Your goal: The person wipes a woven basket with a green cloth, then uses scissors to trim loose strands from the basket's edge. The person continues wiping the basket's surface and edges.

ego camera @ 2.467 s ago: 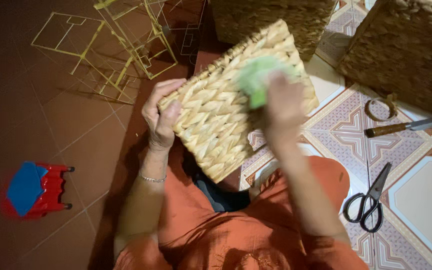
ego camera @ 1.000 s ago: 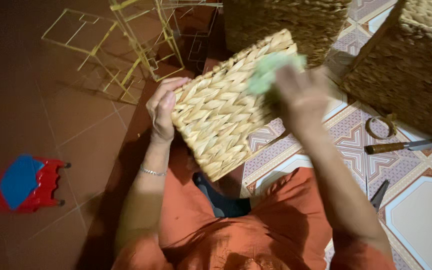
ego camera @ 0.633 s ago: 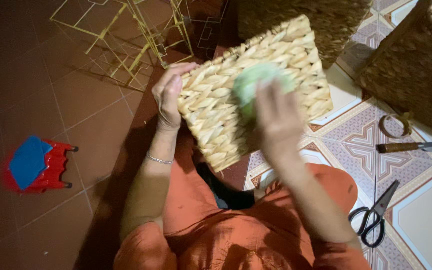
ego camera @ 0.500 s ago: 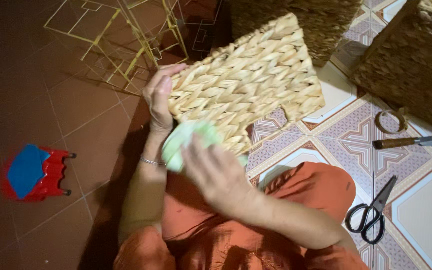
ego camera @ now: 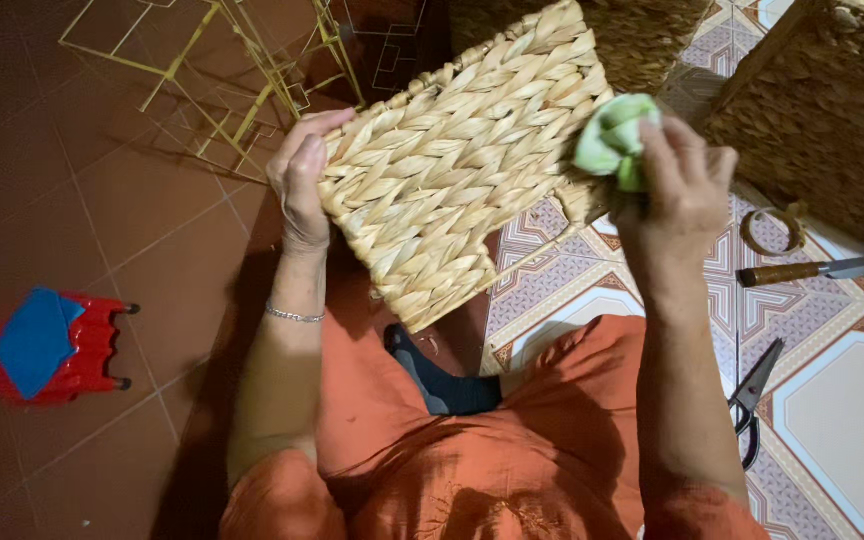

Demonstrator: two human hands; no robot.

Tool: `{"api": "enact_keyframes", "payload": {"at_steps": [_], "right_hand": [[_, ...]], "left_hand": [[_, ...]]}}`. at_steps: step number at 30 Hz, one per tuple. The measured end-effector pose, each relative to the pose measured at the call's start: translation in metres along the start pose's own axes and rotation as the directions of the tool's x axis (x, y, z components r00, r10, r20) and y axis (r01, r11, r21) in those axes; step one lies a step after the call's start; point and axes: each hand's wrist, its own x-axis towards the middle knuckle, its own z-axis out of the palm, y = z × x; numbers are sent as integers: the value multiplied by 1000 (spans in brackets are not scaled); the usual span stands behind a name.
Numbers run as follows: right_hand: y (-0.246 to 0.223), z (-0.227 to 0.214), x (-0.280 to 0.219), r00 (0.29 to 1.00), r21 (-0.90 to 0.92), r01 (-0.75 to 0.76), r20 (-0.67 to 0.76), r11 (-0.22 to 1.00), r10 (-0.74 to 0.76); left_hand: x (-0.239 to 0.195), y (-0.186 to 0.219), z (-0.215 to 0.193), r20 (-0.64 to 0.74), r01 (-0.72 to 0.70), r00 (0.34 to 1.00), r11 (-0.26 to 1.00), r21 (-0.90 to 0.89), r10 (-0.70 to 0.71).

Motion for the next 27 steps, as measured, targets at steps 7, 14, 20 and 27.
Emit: {"api": "enact_keyframes", "payload": {"at_steps": [7,14,20,27], "right_hand": [[-13,15,-48,976,73,-210,-49,975,213],[-147,-8,-92,999,446,34,-21,894,-28],[-189,-5,-97,966,446,255,-153,858,-207],[-54,20,-71,992,246,85,-113,966,-58]], "left_hand": [[3,-8,-7,21,-7,1000,992,-128,10],[5,-7,-2,-26,22,999,990,-141,-25],[7,-3,-8,-5,27,1000,998,55,-26],[17,-14,-5,-4,3,1000,1000,-18,-3]]}}
